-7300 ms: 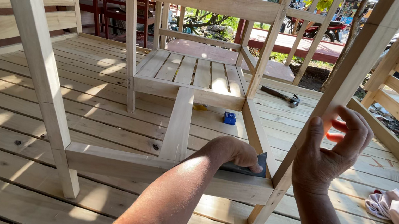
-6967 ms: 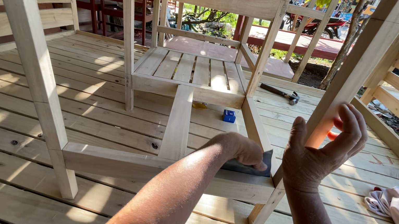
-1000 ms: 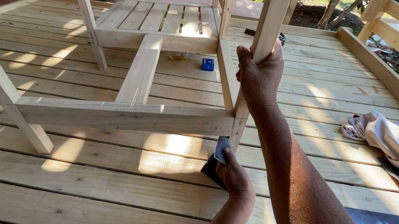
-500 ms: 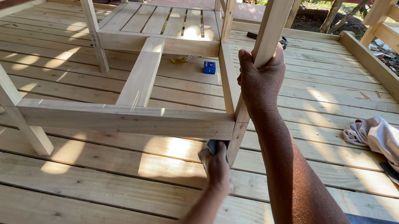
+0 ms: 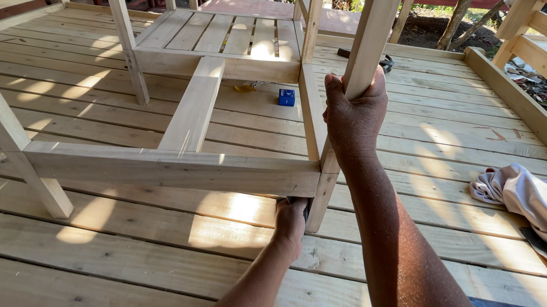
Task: The person sands a wooden chair frame with a sheet of sandpaper, holding the frame steady with one hand while rubbing the sandpaper along the legs, stretchers, and rails. They reposition around the chair and continue sanding different surfaces of the frame.
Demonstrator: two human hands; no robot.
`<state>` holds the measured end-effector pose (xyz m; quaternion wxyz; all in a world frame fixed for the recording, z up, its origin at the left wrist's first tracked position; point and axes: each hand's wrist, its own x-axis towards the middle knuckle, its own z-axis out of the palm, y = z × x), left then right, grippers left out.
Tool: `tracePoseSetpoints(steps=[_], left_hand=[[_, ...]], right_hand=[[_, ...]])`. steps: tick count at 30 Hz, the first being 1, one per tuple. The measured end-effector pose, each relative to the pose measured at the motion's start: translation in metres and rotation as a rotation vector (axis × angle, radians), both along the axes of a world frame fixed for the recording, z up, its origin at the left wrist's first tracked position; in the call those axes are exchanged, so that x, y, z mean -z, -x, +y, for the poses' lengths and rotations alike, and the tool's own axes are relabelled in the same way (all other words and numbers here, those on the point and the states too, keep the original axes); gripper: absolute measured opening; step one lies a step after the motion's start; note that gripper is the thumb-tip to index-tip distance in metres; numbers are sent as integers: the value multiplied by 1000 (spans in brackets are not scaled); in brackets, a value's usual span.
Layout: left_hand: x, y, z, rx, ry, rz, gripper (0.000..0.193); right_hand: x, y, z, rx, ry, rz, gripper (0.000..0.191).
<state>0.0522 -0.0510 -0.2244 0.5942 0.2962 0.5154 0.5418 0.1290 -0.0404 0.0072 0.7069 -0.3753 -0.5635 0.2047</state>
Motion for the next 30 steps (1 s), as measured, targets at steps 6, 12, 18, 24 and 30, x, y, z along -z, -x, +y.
tracePoseSetpoints(steps=[6, 12, 18, 24, 30], left_hand=[[12, 0, -25, -63, -47, -83, 67], [4, -12, -2, -98, 92, -36, 63], [13, -68, -39, -459, -248, 89, 62], [11, -77, -6, -526, -26, -215, 57], [17, -83, -30, -514, -190, -96, 55]], right_hand=[[1, -1, 1, -3, -3, 12, 32], [2, -3, 2, -19, -56, -21, 28], [2, -3, 2, -21, -42, 0, 28], [1, -4, 3, -38, -24, -8, 29], [1, -5, 4, -6, -12, -24, 29]])
